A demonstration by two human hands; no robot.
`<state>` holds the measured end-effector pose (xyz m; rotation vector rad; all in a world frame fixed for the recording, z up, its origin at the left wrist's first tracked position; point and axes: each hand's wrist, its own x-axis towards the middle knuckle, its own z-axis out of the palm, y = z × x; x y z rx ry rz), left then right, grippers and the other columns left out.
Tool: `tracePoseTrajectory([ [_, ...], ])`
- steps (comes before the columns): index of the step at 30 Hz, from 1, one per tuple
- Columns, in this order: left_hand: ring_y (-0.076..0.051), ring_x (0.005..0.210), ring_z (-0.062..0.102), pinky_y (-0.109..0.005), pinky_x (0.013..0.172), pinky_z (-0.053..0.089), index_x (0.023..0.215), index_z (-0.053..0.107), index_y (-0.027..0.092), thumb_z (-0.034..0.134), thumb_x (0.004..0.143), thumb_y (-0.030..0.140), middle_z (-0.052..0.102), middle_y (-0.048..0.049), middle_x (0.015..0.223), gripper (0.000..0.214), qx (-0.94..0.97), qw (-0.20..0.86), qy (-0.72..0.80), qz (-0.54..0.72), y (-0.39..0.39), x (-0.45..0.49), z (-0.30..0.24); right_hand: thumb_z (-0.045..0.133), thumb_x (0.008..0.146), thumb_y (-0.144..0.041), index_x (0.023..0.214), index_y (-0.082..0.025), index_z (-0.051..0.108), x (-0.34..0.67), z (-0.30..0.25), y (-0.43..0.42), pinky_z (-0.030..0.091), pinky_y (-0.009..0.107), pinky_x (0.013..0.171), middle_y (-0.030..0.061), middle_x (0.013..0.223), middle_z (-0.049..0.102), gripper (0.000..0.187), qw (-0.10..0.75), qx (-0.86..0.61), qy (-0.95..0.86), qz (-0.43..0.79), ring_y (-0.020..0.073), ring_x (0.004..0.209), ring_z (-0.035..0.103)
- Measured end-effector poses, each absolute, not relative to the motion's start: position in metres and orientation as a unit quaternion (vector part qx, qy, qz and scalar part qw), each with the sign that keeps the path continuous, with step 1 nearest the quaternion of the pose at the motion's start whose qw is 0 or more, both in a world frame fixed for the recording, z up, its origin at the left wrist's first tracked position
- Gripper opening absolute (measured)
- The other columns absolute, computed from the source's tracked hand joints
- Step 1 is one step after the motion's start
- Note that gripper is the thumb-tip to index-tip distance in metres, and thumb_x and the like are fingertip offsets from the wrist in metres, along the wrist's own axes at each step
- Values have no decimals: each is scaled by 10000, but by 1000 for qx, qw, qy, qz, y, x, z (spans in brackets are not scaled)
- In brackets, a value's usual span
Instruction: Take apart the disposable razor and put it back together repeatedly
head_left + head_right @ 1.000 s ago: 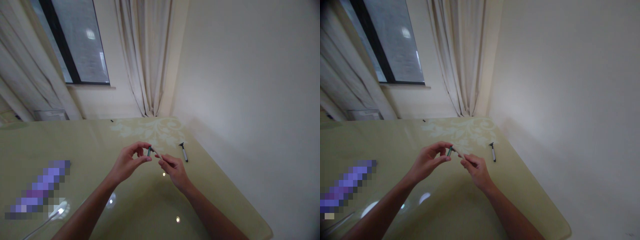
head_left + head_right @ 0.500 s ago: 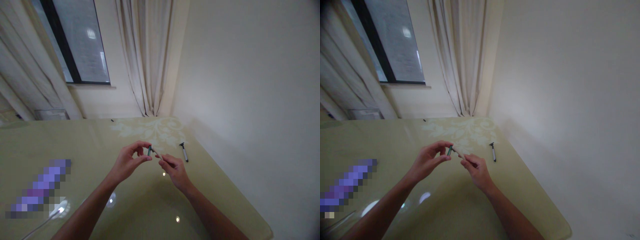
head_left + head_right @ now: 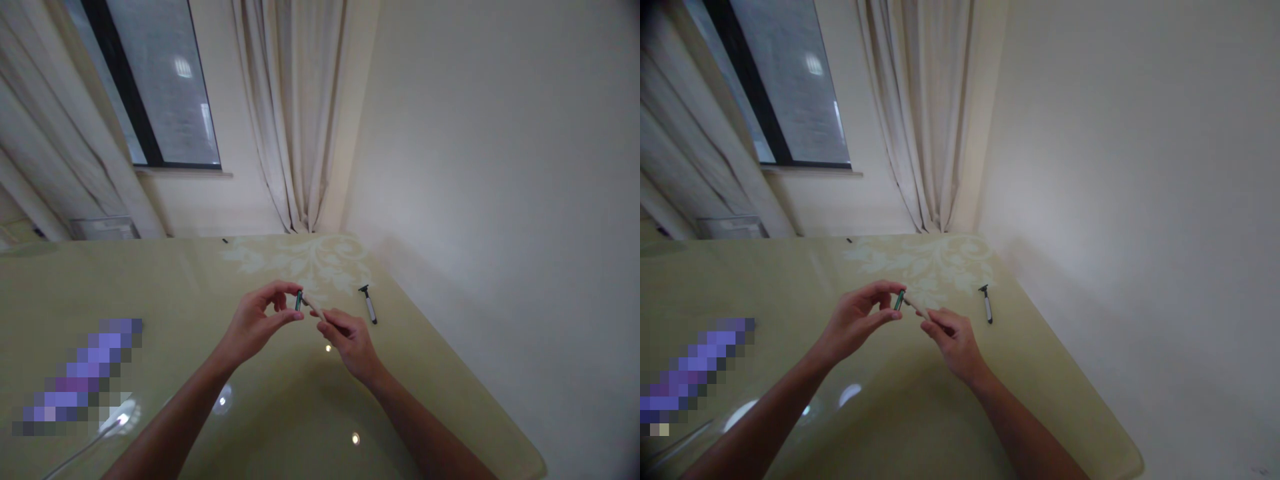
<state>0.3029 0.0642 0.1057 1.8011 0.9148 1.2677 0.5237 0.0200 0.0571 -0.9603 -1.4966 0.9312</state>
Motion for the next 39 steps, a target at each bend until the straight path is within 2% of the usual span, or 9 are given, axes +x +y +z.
tracePoseTrajectory([
  [12,-149,688,570,-281,699,454,1074,807,231,889,745,307,627,25,718,348,704,362,356,497,65,302,105,716,948,-463,1064,-198,850,524,58,18,413,269,617,53,852,697,319,533,-398,-639,387,152,693,532],
  [19,-145,689,566,-275,691,448,1071,807,227,895,740,302,626,27,717,351,703,361,358,497,64,302,106,705,965,-452,1128,-219,842,525,57,19,389,261,600,40,830,674,315,530,-390,-647,386,144,681,515],
  [24,-147,701,567,-275,699,453,1076,807,234,893,744,299,632,25,732,350,703,363,357,497,64,301,106,704,962,-475,1093,-211,848,526,55,19,385,258,595,41,819,659,328,523,-395,-649,387,151,698,515],
  [33,-162,703,572,-288,700,460,1074,810,230,891,745,300,652,8,736,346,703,353,364,498,64,301,107,697,966,-487,1134,-210,838,526,60,16,381,270,593,49,850,690,353,511,-393,-651,401,150,669,500],
  [39,-162,697,571,-289,706,456,1051,817,232,902,728,320,652,12,726,346,698,348,367,507,66,300,108,696,953,-542,968,-180,842,527,58,16,367,272,583,32,760,637,390,496,-388,-663,405,143,642,470],
])
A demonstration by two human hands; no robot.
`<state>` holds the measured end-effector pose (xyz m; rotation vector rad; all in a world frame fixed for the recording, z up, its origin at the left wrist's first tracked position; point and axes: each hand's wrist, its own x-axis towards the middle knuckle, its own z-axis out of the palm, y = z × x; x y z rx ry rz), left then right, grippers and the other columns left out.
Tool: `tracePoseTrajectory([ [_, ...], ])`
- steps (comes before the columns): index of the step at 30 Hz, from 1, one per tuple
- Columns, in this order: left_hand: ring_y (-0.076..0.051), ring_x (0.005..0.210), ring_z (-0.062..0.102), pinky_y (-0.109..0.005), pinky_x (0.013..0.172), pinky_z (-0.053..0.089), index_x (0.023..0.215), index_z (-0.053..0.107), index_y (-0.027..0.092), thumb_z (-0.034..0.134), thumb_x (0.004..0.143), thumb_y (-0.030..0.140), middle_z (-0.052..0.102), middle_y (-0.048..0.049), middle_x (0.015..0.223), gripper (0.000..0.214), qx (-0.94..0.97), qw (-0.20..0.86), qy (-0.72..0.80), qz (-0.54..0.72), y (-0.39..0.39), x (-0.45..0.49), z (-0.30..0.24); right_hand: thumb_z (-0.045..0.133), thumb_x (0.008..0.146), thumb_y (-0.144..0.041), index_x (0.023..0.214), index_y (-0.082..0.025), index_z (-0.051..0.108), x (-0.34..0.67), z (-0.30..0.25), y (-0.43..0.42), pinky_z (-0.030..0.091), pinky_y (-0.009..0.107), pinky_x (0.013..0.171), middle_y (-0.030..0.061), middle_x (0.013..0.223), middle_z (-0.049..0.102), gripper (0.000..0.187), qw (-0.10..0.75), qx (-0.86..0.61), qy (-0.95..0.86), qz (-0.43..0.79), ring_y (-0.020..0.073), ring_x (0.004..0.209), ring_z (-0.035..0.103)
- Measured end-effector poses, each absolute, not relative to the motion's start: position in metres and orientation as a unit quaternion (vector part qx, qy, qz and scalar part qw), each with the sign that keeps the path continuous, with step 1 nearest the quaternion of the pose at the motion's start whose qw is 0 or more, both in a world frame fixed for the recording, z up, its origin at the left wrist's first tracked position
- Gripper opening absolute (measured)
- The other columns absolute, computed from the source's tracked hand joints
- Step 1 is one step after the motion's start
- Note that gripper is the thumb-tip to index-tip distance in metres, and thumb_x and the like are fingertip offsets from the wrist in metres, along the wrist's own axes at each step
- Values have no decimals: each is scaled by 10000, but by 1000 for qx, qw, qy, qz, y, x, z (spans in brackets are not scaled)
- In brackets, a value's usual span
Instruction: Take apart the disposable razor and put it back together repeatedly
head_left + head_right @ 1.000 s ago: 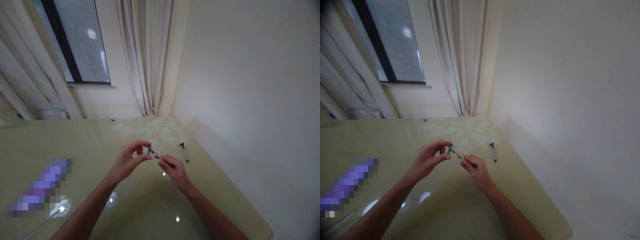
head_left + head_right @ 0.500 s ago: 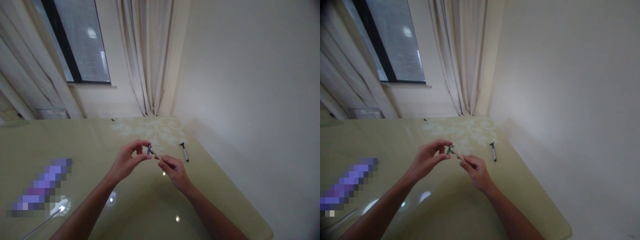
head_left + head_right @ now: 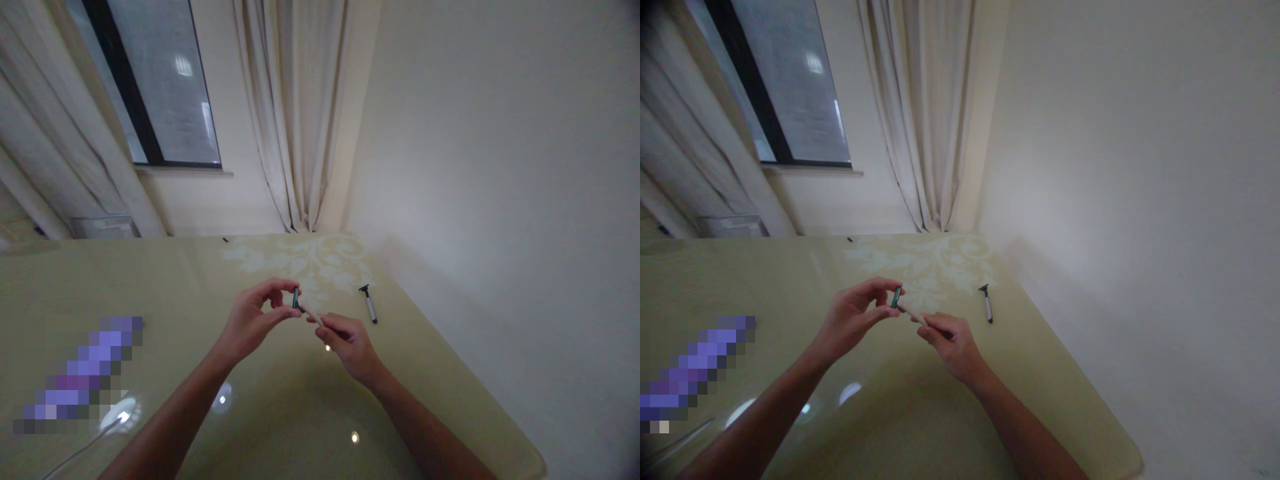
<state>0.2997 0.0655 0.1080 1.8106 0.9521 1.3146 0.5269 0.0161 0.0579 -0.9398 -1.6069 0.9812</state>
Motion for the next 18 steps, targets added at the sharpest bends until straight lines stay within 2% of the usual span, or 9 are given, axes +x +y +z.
tracePoseTrajectory([
  [4,-152,678,568,-277,686,448,1042,821,227,904,720,329,643,21,708,348,696,348,373,506,64,301,109,703,948,-537,890,-170,830,530,59,19,378,279,609,30,741,625,392,489,-394,-670,396,148,656,480],
  [7,-147,655,562,-272,675,455,1030,822,226,901,720,328,642,28,683,336,712,354,367,483,63,303,109,701,949,-524,889,-169,831,532,61,22,409,292,650,53,780,656,382,518,-413,-660,353,174,714,530],
  [10,-147,641,560,-272,667,460,1018,825,227,899,720,339,647,28,671,327,715,352,372,476,64,305,108,691,954,-527,920,-173,839,534,62,24,413,294,648,55,775,656,385,524,-420,-659,339,180,718,530],
  [15,-148,638,560,-262,635,441,1015,829,221,893,721,366,637,24,665,334,696,359,387,487,67,307,106,722,934,-512,1062,-181,852,536,58,25,384,270,593,31,745,634,378,476,-392,-679,399,144,646,475],
  [18,-144,633,553,-268,653,458,1020,826,231,897,717,343,645,28,668,331,709,361,373,477,65,309,104,717,925,-533,1100,-179,848,538,57,26,380,264,571,43,772,648,416,508,-414,-645,393,148,657,477],
])
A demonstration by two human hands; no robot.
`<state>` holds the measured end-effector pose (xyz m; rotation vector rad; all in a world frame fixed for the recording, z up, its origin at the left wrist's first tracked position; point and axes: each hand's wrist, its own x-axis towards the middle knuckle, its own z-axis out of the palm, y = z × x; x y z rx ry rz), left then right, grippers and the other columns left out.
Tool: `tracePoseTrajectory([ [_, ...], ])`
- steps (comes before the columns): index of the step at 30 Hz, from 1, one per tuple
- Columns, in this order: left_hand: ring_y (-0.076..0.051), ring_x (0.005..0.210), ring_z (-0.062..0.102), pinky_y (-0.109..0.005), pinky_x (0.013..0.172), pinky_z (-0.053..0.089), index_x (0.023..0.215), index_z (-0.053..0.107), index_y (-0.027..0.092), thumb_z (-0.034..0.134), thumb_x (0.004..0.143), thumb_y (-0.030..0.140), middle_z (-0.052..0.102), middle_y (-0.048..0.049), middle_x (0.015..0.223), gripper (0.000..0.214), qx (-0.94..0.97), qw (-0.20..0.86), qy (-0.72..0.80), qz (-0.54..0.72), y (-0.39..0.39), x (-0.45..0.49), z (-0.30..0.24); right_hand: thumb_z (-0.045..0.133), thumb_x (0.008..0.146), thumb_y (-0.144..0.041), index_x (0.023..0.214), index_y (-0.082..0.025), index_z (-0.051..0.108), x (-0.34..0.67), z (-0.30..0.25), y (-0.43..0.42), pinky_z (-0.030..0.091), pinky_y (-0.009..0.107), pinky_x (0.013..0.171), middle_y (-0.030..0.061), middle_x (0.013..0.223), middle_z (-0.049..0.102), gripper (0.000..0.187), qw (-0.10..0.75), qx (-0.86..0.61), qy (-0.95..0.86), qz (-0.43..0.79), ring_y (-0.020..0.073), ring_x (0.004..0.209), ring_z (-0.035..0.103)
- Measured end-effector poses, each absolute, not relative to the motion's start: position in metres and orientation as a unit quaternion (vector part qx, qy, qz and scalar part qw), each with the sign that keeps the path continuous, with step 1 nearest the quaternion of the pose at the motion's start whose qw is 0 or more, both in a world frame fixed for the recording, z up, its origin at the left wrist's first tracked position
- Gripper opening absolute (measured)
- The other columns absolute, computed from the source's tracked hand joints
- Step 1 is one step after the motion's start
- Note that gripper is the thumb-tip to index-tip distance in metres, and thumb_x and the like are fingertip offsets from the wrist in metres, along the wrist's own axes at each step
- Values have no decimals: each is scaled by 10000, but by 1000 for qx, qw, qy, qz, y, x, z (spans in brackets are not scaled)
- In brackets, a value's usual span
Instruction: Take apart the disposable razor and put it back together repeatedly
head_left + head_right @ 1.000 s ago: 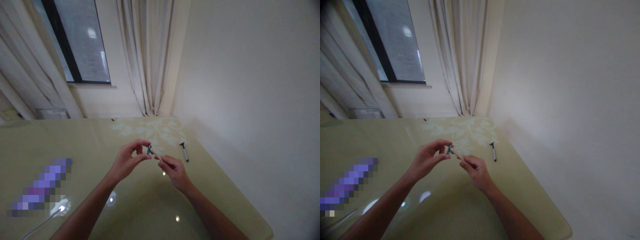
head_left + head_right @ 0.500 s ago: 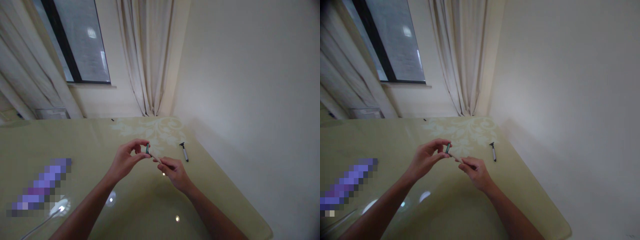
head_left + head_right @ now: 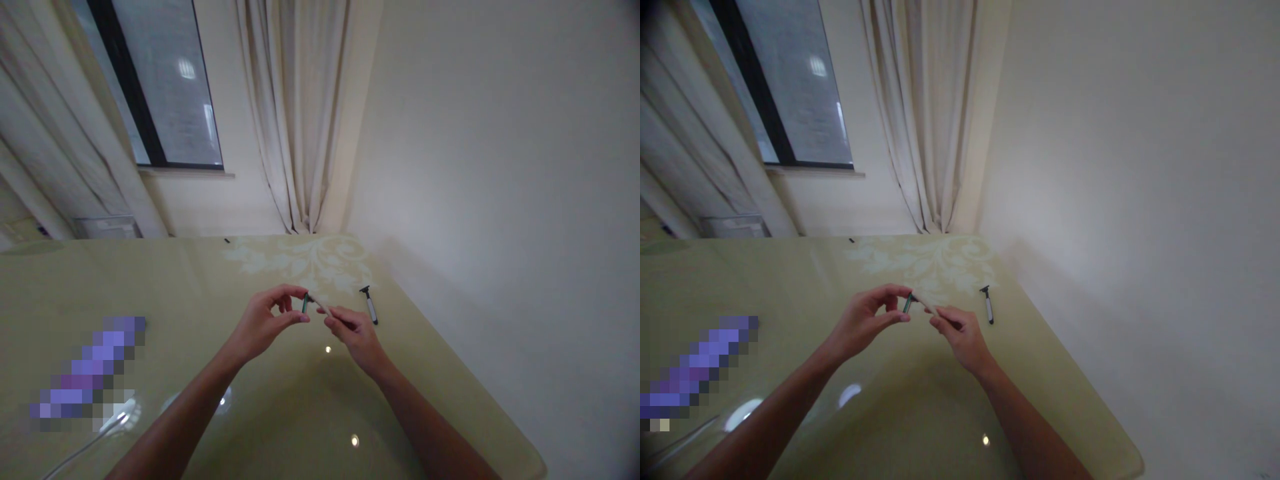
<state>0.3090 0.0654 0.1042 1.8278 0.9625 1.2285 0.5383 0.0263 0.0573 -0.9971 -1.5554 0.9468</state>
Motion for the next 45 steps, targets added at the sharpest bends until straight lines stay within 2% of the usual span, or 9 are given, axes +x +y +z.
tracePoseTrajectory([
  [7,-145,639,548,-264,632,430,1034,824,205,889,717,362,628,25,664,359,684,399,378,479,66,311,102,735,915,-521,1119,-160,841,536,55,25,340,250,538,31,741,611,427,483,-392,-636,456,124,620,435],
  [15,-136,625,534,-258,603,414,1054,814,203,874,733,373,602,34,665,368,669,418,383,481,63,319,101,717,940,-489,1079,-196,850,534,55,25,445,281,638,56,825,672,351,533,-402,-644,374,168,719,541],
  [18,-136,631,534,-260,608,426,1060,811,197,880,732,378,598,33,663,381,652,440,374,491,61,320,99,718,943,-481,1102,-195,846,533,55,22,432,275,620,43,787,660,351,514,-389,-658,390,159,685,527],
  [23,-125,636,534,-250,615,427,1050,812,208,902,720,348,602,39,670,369,642,472,362,485,61,323,91,718,946,-470,1123,-213,844,535,53,25,400,267,585,52,837,683,336,541,-417,-635,360,156,683,510],
  [27,-137,656,574,-272,658,473,1060,801,200,869,747,332,641,25,693,346,603,518,350,495,62,325,89,735,937,-479,1128,-204,842,537,52,27,388,263,584,34,782,662,352,500,-389,-656,411,141,656,494],
  [31,-129,649,559,-256,643,462,1032,802,198,892,706,303,634,35,672,354,602,517,361,490,62,326,90,721,945,-473,1096,-202,848,538,54,28,408,267,617,44,818,681,335,528,-409,-642,376,153,709,518],
  [37,-142,724,596,-270,682,490,1053,765,204,861,737,342,736,-23,878,358,598,499,369,507,64,319,87,706,935,-532,1160,-160,823,540,58,29,362,238,539,13,722,614,450,461,-392,-656,451,114,602,459],
  [42,-122,642,551,-227,593,420,1095,714,208,837,777,399,600,45,714,392,630,454,401,487,63,321,85,555,965,-602,1073,-124,819,597,56,59,378,240,521,31,696,631,557,589,-512,-542,311,128,558,491],
  [45,-118,632,548,-229,587,436,1101,712,208,851,736,392,618,37,764,432,660,439,408,453,70,338,74,449,990,-500,1065,-115,815,640,46,77,421,255,559,68,761,689,537,537,-663,-493,168,170,621,581],
])
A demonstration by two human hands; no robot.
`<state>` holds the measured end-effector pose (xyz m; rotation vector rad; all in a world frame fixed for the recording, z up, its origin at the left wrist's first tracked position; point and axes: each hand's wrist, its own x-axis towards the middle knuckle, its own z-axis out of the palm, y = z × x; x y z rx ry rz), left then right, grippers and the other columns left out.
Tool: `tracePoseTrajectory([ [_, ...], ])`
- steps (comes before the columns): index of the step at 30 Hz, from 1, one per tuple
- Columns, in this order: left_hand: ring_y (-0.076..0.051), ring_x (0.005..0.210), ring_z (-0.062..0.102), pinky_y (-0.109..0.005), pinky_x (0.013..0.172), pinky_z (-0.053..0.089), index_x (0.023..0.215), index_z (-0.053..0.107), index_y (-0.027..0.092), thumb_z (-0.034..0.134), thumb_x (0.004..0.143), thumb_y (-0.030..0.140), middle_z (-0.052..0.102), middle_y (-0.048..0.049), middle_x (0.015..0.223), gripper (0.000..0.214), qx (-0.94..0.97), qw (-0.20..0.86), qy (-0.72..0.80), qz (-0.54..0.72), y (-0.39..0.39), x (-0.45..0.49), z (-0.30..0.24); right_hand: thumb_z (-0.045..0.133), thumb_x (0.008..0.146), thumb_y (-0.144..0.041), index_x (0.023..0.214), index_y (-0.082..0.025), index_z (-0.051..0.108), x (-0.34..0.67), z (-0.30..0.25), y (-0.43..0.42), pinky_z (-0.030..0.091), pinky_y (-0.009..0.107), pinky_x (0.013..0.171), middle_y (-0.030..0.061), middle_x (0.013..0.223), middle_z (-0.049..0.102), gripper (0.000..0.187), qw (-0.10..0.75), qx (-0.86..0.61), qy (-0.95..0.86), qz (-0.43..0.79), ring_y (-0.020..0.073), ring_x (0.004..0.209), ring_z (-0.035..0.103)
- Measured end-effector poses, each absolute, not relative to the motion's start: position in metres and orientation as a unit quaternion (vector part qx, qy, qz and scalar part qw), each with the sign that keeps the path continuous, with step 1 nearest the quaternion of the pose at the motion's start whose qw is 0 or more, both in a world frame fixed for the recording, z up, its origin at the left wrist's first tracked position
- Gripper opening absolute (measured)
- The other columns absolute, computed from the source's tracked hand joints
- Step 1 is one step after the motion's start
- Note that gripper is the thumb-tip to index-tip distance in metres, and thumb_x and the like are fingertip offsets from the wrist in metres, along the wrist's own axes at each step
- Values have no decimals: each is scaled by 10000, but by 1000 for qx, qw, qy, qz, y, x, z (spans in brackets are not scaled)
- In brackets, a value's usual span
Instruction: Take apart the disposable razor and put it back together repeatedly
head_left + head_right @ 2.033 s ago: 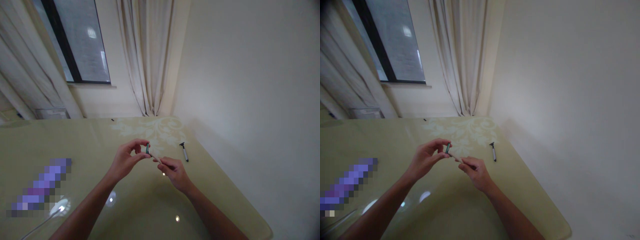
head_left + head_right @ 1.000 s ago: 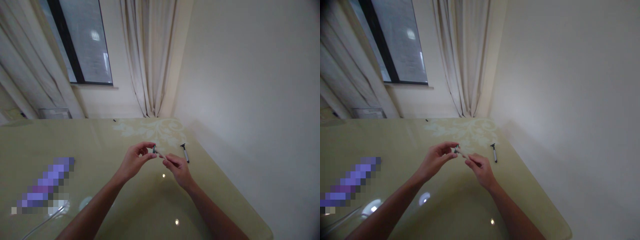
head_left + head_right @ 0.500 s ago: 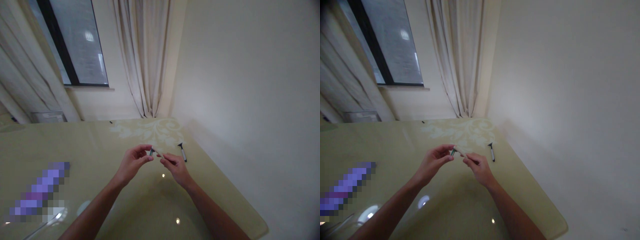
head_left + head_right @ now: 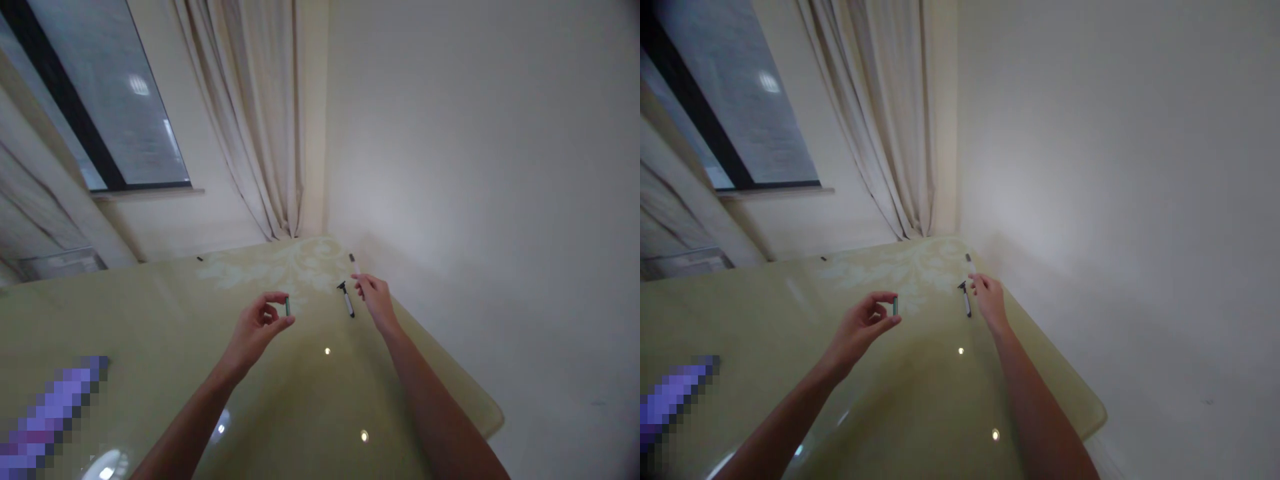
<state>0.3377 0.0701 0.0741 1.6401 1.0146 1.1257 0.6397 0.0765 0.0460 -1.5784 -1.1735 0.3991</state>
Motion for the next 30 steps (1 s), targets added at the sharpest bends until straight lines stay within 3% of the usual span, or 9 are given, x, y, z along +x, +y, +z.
tracePoseTrajectory([
  [3,-138,707,607,-260,637,504,1081,713,197,834,699,376,711,-32,970,439,690,424,413,416,87,366,54,484,963,-378,911,-132,834,663,33,83,436,276,625,102,787,719,431,473,-731,-479,112,214,724,632],
  [7,-154,712,640,-278,662,525,1084,701,180,800,687,292,743,-41,961,424,732,375,444,357,113,410,29,534,956,-287,765,-158,821,667,20,83,419,277,667,120,777,743,368,407,-771,-482,84,232,782,665],
  [13,-185,754,677,-307,729,524,1096,717,196,794,736,258,775,-36,934,373,769,298,475,307,138,463,10,571,986,-226,876,-159,839,664,15,85,429,272,718,158,951,796,297,330,-808,-485,56,238,861,717],
  [16,-261,970,697,-403,901,499,1148,733,210,745,837,340,779,-78,1039,338,781,240,501,284,141,474,7,595,988,-226,903,-165,838,664,16,85,438,277,742,160,970,798,264,307,-815,-490,44,248,904,725],
  [20,-350,1258,585,-505,1068,383,1174,759,228,688,899,394,721,-126,1232,328,803,174,511,253,138,475,3,606,988,-211,952,-180,833,664,16,85,438,276,762,147,1023,798,232,286,-820,-495,33,246,951,726],
  [26,-338,1269,577,-482,1070,385,1336,700,247,655,921,458,685,-128,1299,468,814,149,516,220,138,470,-2,625,980,-207,989,-161,813,663,11,85,435,283,756,141,1030,790,193,262,-828,-494,30,246,953,717],
  [30,-327,1237,604,-477,1061,401,1279,740,292,670,912,456,693,-103,1277,408,814,156,518,212,141,469,-2,633,983,-233,1000,-160,796,662,11,84,439,286,766,131,1030,776,179,254,-832,-493,23,240,948,708],
])
